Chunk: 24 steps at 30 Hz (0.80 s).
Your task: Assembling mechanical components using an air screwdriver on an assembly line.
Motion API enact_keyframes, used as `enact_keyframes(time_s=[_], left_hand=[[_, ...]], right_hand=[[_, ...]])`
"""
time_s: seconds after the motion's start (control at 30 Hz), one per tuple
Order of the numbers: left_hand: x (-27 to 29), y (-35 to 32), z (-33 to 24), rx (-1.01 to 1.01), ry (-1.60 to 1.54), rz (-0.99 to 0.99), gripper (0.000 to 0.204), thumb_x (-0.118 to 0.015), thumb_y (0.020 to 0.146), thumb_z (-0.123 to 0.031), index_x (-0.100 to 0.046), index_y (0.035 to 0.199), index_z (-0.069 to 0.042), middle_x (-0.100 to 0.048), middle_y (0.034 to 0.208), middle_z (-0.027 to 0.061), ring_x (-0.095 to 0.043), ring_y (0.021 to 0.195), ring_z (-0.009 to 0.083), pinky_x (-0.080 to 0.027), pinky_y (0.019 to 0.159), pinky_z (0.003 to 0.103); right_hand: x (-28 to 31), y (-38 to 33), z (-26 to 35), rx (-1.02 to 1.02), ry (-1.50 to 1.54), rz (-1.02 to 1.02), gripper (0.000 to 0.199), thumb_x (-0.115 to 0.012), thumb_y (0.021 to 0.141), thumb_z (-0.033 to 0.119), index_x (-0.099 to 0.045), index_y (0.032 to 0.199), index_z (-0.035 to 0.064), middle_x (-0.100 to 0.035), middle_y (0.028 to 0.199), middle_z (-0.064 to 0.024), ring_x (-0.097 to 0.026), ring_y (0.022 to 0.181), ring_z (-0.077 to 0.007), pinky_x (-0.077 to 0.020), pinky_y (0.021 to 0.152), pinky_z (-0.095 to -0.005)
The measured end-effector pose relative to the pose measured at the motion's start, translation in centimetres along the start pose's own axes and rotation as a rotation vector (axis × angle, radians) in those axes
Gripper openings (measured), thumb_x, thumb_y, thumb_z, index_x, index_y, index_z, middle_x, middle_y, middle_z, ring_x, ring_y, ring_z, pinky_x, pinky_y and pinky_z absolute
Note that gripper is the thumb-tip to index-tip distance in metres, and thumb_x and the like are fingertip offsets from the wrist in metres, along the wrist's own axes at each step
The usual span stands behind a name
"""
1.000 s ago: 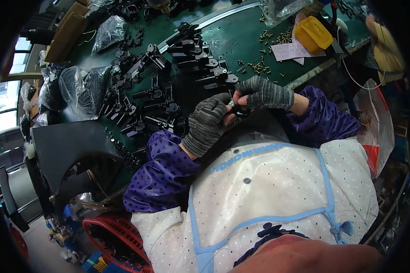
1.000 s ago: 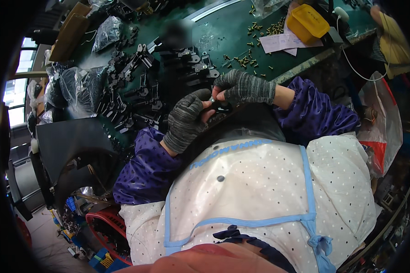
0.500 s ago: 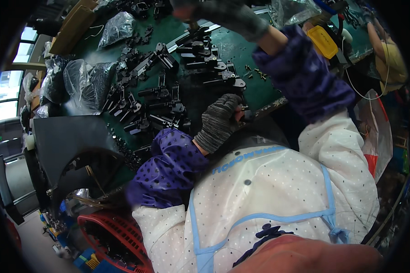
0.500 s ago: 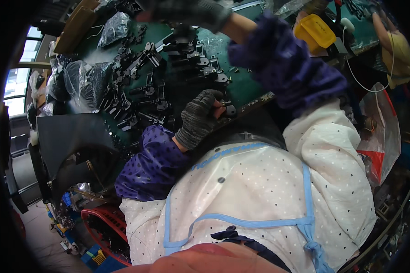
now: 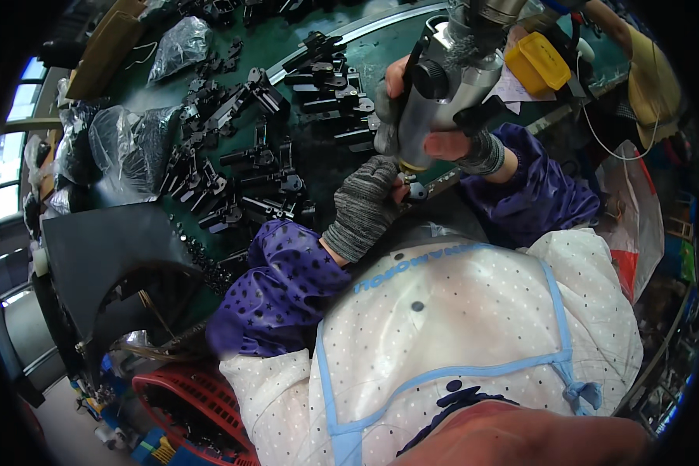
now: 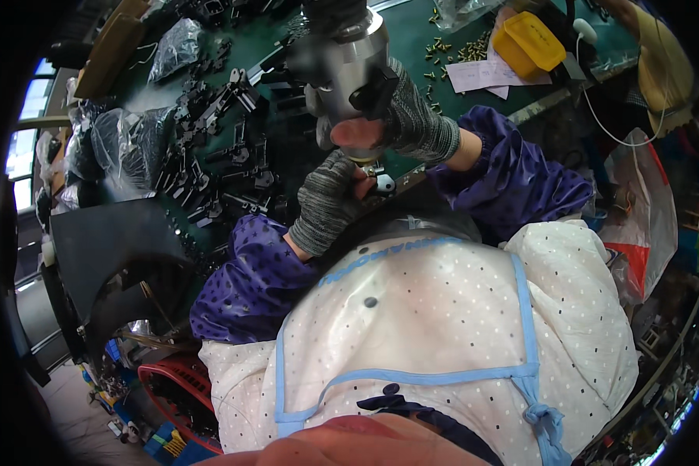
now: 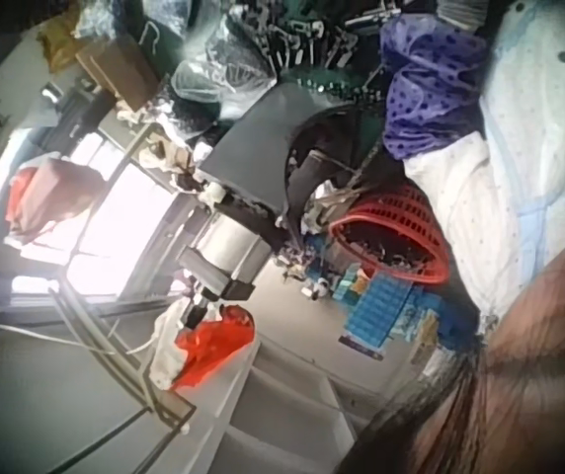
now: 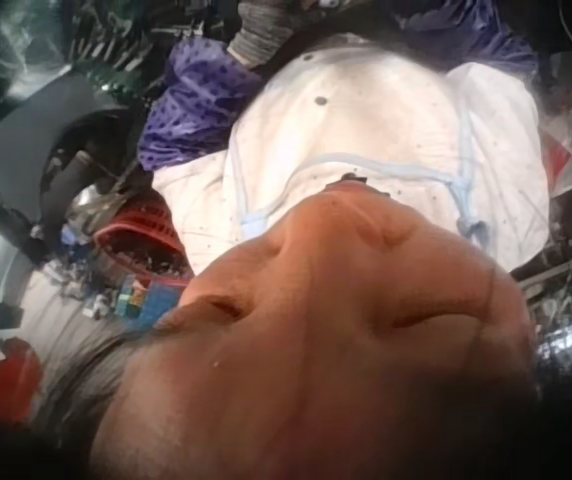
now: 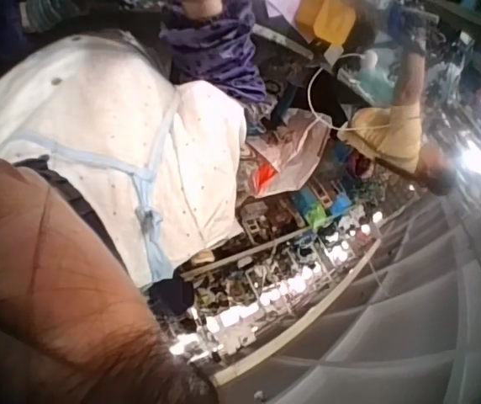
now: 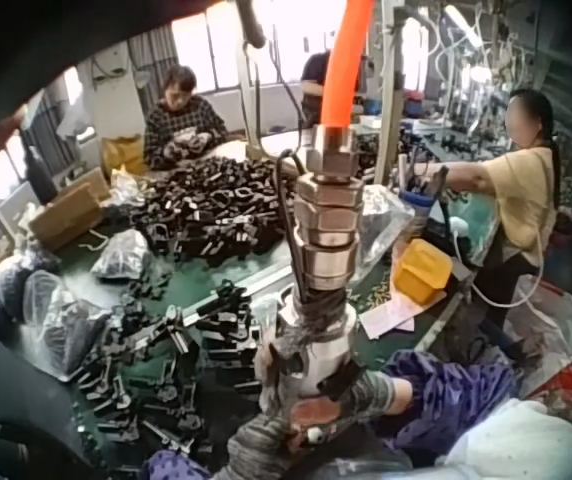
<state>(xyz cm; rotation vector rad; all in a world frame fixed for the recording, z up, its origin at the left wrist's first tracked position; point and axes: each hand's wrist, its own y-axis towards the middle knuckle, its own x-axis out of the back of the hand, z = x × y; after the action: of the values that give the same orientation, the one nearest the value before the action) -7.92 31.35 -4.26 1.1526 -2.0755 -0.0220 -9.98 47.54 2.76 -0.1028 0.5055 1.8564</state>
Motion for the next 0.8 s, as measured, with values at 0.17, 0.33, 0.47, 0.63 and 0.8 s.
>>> enact_keyframes(time_s=[0.17, 0.33, 0.47, 0.63, 0.8], left_hand=[[-0.8, 0.2, 0.9, 0.001, -0.035, -0.005, 0.016, -0.064, 0.063, -0.007, -0.052, 0.073, -0.006, -0.052, 0.068, 0.0100, -0.055, 0.063, 0.0280, -0.045, 0.054, 0.034], [-1.0, 0.6, 0.7, -0.003, -0.080, 0.000, 0.015, -0.064, 0.064, -0.008, -0.053, 0.074, -0.006, -0.053, 0.068, 0.0099, -0.055, 0.062, 0.0275, -0.045, 0.054, 0.034], [-0.7, -0.2, 0.7, -0.009, -0.093, -0.029, 0.015, -0.064, 0.064, -0.008, -0.053, 0.074, -0.006, -0.053, 0.069, 0.0098, -0.055, 0.062, 0.0275, -0.045, 0.055, 0.034], [-1.1, 0.1, 1.2, -0.043, -0.082, -0.033, 0.013, -0.063, 0.066, -0.008, -0.052, 0.075, -0.006, -0.052, 0.068, 0.0102, -0.055, 0.062, 0.0279, -0.045, 0.054, 0.034], [-0.9, 0.1, 0.8, -0.024, -0.044, -0.012, 0.014, -0.062, 0.067, -0.007, -0.052, 0.075, -0.005, -0.052, 0.068, 0.0105, -0.055, 0.062, 0.0282, -0.045, 0.054, 0.035]], right_hand=[[0.8, -0.6, -0.9, -0.047, -0.095, -0.079, 0.060, -0.072, 0.055, 0.028, -0.041, 0.097, 0.0001, -0.045, 0.086, -0.0078, -0.048, 0.078, -0.0144, -0.0425, 0.067, -0.0252], [1.1, -0.8, -1.2, 0.047, -0.131, -0.149, 0.061, -0.070, 0.053, 0.032, -0.042, 0.095, -0.0006, -0.046, 0.085, -0.0080, -0.047, 0.078, -0.0138, -0.0406, 0.066, -0.0238], [0.0, -0.8, -1.0, 0.043, -0.102, -0.125, 0.060, -0.070, 0.053, 0.033, -0.042, 0.095, -0.0007, -0.046, 0.085, -0.0078, -0.047, 0.078, -0.0134, -0.0404, 0.065, -0.0233], [0.5, -0.9, -0.9, 0.050, -0.171, -0.163, 0.061, -0.070, 0.053, 0.034, -0.042, 0.095, -0.0004, -0.046, 0.086, -0.0077, -0.047, 0.077, -0.0129, -0.0400, 0.065, -0.0231], [1.3, -1.1, -1.4, 0.103, -0.162, -0.128, 0.058, -0.072, 0.057, 0.031, -0.046, 0.099, 0.0014, -0.051, 0.089, -0.0073, -0.051, 0.079, -0.0138, -0.0428, 0.068, -0.0257]])
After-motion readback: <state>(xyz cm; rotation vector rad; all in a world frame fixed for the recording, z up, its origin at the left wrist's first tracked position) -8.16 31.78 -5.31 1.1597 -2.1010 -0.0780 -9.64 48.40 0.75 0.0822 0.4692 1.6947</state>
